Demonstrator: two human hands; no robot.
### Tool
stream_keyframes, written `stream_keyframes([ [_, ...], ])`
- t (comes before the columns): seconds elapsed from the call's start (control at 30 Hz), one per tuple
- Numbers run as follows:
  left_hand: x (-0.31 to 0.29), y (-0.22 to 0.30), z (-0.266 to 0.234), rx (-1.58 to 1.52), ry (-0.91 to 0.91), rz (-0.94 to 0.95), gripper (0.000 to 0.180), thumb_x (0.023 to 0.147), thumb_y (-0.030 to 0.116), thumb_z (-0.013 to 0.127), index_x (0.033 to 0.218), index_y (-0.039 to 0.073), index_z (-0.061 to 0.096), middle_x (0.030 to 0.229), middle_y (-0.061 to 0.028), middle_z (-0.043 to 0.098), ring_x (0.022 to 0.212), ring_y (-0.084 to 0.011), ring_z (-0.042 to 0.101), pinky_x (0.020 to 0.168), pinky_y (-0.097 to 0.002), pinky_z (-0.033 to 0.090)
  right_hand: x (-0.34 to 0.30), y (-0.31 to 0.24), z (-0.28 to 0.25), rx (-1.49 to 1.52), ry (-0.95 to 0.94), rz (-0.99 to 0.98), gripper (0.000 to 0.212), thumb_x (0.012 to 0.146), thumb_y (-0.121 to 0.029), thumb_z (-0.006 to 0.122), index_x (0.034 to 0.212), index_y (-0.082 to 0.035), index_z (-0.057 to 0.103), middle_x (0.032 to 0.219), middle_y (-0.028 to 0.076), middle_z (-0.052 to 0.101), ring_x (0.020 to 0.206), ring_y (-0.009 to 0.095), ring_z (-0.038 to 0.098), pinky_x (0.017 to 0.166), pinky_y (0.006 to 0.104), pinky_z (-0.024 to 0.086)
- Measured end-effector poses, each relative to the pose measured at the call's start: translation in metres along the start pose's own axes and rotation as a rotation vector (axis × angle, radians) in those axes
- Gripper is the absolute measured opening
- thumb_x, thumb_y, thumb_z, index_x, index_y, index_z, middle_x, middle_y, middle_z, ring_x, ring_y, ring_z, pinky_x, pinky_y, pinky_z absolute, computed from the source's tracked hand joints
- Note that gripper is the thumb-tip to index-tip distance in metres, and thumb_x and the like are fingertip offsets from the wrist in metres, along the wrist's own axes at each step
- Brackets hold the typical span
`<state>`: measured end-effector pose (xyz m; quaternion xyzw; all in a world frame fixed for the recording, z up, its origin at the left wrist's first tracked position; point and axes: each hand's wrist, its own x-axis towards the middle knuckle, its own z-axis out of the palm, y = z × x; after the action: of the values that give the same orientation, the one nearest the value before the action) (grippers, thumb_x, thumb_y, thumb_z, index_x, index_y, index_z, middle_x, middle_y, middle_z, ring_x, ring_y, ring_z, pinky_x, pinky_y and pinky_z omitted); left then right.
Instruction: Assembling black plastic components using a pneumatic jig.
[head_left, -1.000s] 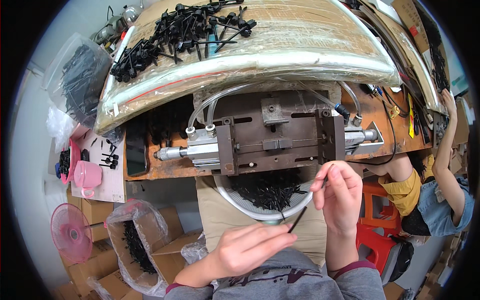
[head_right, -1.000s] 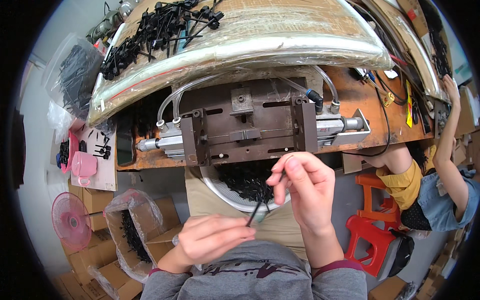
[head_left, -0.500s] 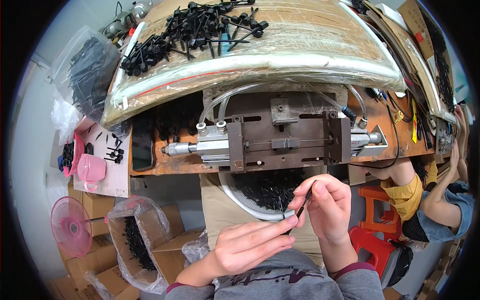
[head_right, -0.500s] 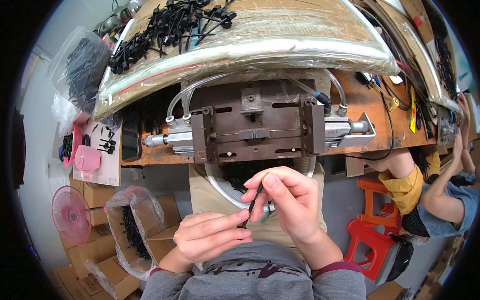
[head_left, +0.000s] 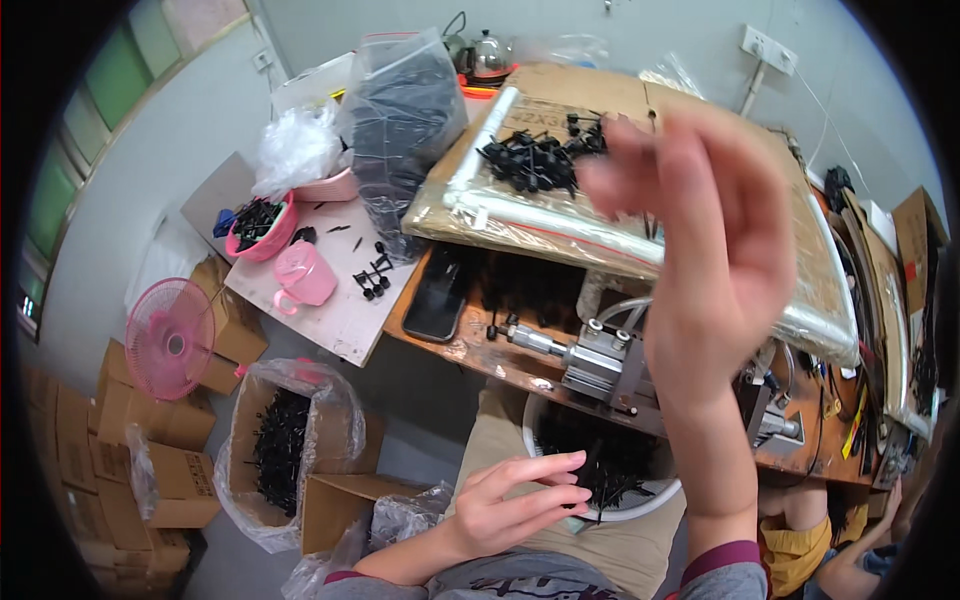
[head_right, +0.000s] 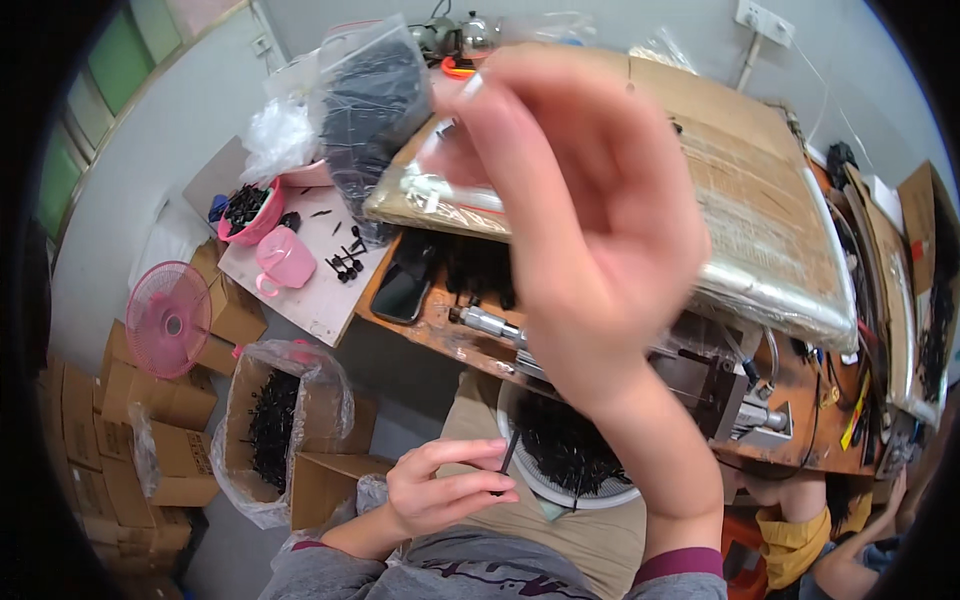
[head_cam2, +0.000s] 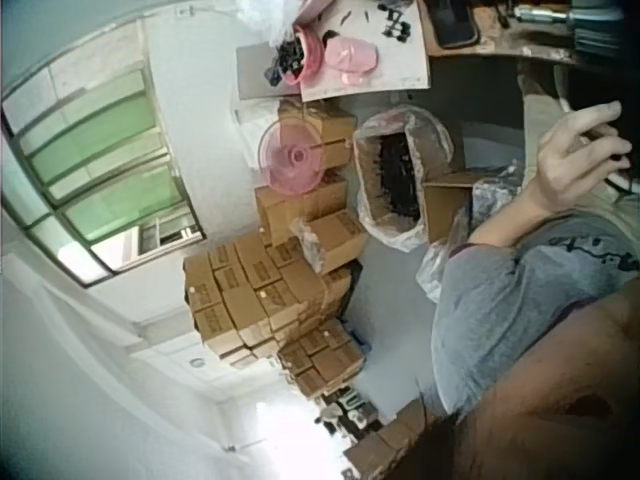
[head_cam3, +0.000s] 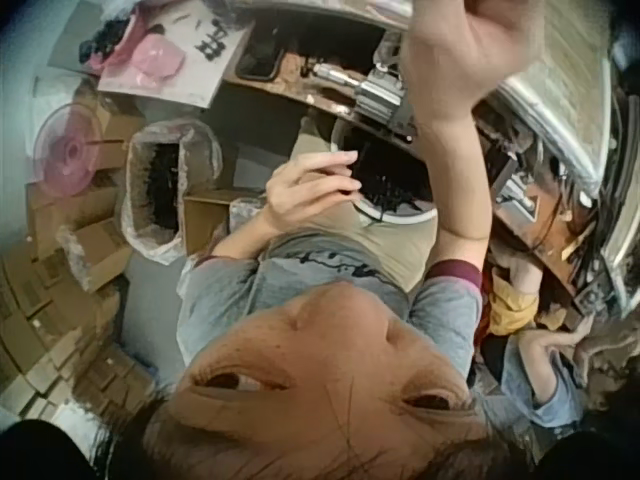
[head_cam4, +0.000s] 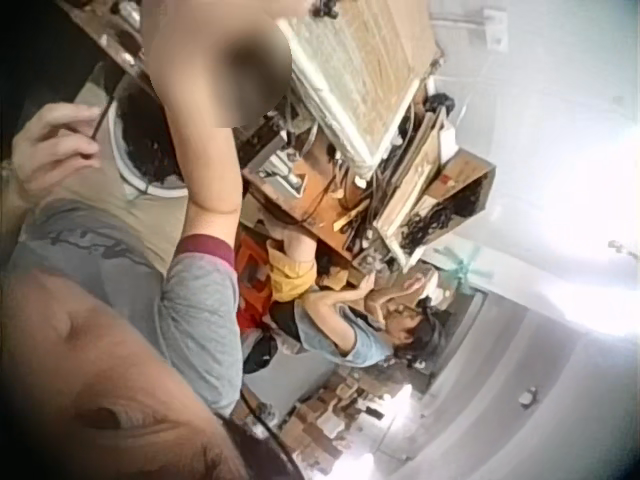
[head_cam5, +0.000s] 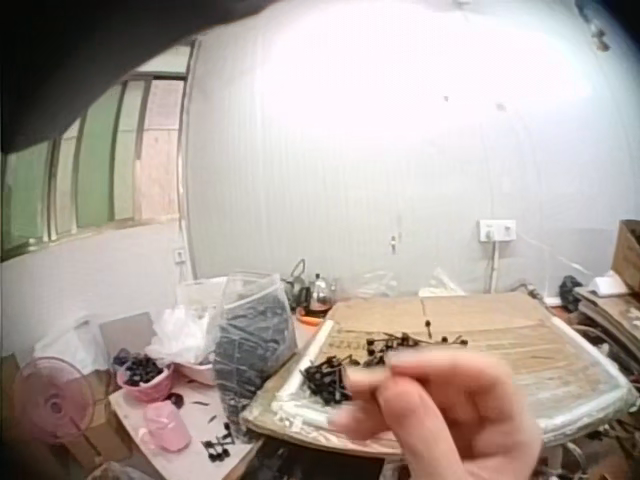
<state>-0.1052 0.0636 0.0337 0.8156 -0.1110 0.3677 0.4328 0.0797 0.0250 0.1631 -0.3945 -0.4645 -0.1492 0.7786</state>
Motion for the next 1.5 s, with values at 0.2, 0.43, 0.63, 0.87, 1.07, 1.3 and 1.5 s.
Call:
stream_keyframes([
  [0.2,-0.012,0.004,-0.010,0.010,0.062,-0.044,0.031,0.066,0.006,0.085,0.095,0.006,0.075,0.115,-0.0134,0.064,0.081,-0.0187,0.069,0.070,-0.0272,0.058,0.137,0.074,0.094,-0.542,-0.181,-0.003,0.035,0.093,-0.016,0.060,0.118,0.009,0.058,0.107,0.025,0.068,0.096,0.033,0.068,0.084,0.0374,0.055],
  [0.43,-0.006,-0.016,-0.036,0.197,0.196,-0.033,0.031,0.064,0.006,0.086,0.092,0.003,0.073,0.097,-0.0119,0.068,0.078,-0.0208,0.068,0.065,-0.0294,0.056,0.125,0.065,0.014,-0.833,-0.284,0.049,0.030,0.095,-0.025,0.061,0.115,-0.002,0.065,0.101,0.011,0.071,0.093,0.016,0.065,0.080,0.0309,0.050],
  [0.63,0.072,-0.060,-0.073,0.311,0.404,-0.030,0.028,0.070,0.000,0.081,0.098,0.001,0.073,0.094,-0.0087,0.066,0.081,-0.0192,0.064,0.069,-0.0284,0.053,0.050,0.063,-0.073,-0.801,-0.404,0.329,0.020,0.087,-0.019,0.067,0.094,-0.001,0.072,0.083,0.006,0.071,0.075,0.013,0.061,0.071,0.0280,0.048],
  [0.87,0.160,-0.128,-0.068,0.480,0.417,0.075,0.029,0.074,0.006,0.079,0.103,0.003,0.073,0.090,-0.0058,0.066,0.078,-0.0155,0.059,0.074,-0.0294,0.048,0.027,0.064,-0.140,-0.962,-0.333,0.332,0.015,0.086,-0.015,0.067,0.091,-0.002,0.072,0.083,0.007,0.071,0.073,0.013,0.062,0.067,0.0282,0.048],
  [1.07,0.197,-0.163,-0.038,0.712,0.295,0.108,0.032,0.075,0.028,0.079,0.101,0.009,0.073,0.095,-0.0048,0.067,0.089,-0.0226,0.060,0.084,-0.0358,0.041,0.028,0.060,-0.149,-1.091,-0.463,0.359,0.014,0.078,-0.008,0.069,0.091,-0.003,0.070,0.089,0.008,0.069,0.082,0.020,0.064,0.073,0.0331,0.050],
  [1.3,0.179,-0.113,-0.006,0.519,0.146,0.226,0.041,0.079,0.028,0.077,0.113,0.009,0.067,0.106,-0.0068,0.068,0.099,-0.0239,0.061,0.089,-0.0373,0.041,0.030,0.067,-0.139,-1.406,-0.765,0.402,0.017,0.071,-0.001,0.063,0.087,-0.003,0.068,0.096,0.014,0.066,0.101,0.033,0.060,0.087,0.0415,0.049],
  [1.5,0.132,-0.072,0.007,0.368,-0.010,0.251,0.044,0.074,0.017,0.080,0.115,0.008,0.068,0.103,-0.0041,0.068,0.088,-0.0214,0.061,0.086,-0.0352,0.042,0.039,0.072,-0.159,-1.477,-0.951,0.359,0.015,0.068,0.003,0.061,0.083,0.000,0.065,0.088,0.018,0.066,0.090,0.037,0.063,0.080,0.0438,0.050],
])
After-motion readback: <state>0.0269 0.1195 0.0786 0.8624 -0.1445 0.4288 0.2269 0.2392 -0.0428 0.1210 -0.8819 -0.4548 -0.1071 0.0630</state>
